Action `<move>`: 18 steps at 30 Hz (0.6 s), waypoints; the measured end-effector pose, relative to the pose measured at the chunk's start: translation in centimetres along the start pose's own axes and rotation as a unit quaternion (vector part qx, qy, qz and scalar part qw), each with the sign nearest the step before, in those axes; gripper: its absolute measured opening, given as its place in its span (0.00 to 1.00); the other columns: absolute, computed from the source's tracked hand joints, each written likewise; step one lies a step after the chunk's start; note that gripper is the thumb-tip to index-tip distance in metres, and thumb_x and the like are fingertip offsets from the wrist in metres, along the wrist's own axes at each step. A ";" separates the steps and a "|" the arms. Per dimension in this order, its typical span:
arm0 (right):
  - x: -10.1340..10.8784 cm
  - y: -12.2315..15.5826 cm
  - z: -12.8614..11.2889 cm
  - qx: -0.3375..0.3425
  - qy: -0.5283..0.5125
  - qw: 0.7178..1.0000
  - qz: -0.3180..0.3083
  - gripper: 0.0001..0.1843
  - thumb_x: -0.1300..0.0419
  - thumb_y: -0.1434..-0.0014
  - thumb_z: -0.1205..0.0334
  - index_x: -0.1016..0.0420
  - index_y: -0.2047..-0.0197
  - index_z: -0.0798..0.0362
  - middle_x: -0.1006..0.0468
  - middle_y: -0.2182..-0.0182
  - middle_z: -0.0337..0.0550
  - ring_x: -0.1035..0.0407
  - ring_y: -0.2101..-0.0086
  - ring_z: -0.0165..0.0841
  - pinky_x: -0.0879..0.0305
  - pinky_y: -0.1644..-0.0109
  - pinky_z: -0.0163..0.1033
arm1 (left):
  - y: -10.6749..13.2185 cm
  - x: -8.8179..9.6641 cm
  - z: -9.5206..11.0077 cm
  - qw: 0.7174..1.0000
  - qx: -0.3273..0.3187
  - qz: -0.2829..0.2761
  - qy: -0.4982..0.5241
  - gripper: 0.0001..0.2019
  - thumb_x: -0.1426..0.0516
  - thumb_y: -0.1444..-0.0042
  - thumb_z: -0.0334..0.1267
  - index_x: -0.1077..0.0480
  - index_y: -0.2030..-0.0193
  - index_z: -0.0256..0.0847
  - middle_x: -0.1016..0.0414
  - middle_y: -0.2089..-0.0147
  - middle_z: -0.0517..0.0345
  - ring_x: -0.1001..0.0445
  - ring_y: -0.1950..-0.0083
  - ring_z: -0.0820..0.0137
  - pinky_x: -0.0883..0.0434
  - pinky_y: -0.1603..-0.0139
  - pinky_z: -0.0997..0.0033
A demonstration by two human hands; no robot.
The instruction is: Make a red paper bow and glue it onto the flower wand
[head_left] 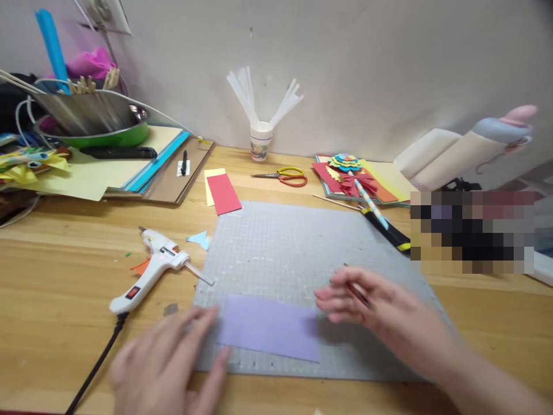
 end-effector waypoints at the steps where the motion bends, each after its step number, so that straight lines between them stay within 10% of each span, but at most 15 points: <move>1: 0.5 1.8 1.3 0.000 0.038 0.999 0.036 0.08 0.47 0.37 0.53 0.36 0.60 0.48 0.21 0.52 0.50 0.26 0.52 0.41 0.29 0.49 0.50 | 0.1 0.2 -0.7 0.999 0.034 -0.004 -0.037 0.23 0.44 0.46 0.48 0.32 0.45 0.41 0.26 0.50 0.45 0.28 0.52 0.51 0.37 0.54 0.52; 8: 4.1 8.5 8.2 0.116 0.431 0.868 0.219 0.09 0.43 0.41 0.55 0.41 0.62 0.46 0.30 0.41 0.48 0.45 0.37 0.47 0.46 0.37 0.62 | -0.1 -0.4 -1.6 0.991 0.078 -0.100 -0.052 0.28 0.47 0.46 0.55 0.32 0.46 0.36 0.29 0.50 0.40 0.31 0.50 0.45 0.32 0.55 0.47; 13: 9.1 10.4 9.2 0.051 0.416 0.790 0.448 0.17 0.45 0.43 0.47 0.44 0.56 0.47 0.30 0.42 0.54 0.35 0.44 0.51 0.37 0.44 0.59 | 0.2 -1.2 -2.5 0.990 0.056 -0.112 -0.065 0.30 0.43 0.49 0.53 0.34 0.44 0.35 0.31 0.47 0.38 0.32 0.47 0.42 0.32 0.53 0.44; 18: 11.7 10.0 9.8 0.005 0.383 0.788 0.482 0.23 0.44 0.47 0.44 0.43 0.54 0.49 0.29 0.45 0.56 0.32 0.48 0.50 0.35 0.47 0.54 | 0.5 -1.3 -3.2 0.991 0.036 -0.118 -0.059 0.35 0.41 0.54 0.55 0.36 0.42 0.36 0.34 0.45 0.37 0.33 0.45 0.41 0.33 0.52 0.44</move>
Point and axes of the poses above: each hand's wrist, its own y-axis away from the middle knuckle, its own x-axis out of the back of the hand, z = x × y, the point moved 2 cm from there along -y, towards the middle knuckle
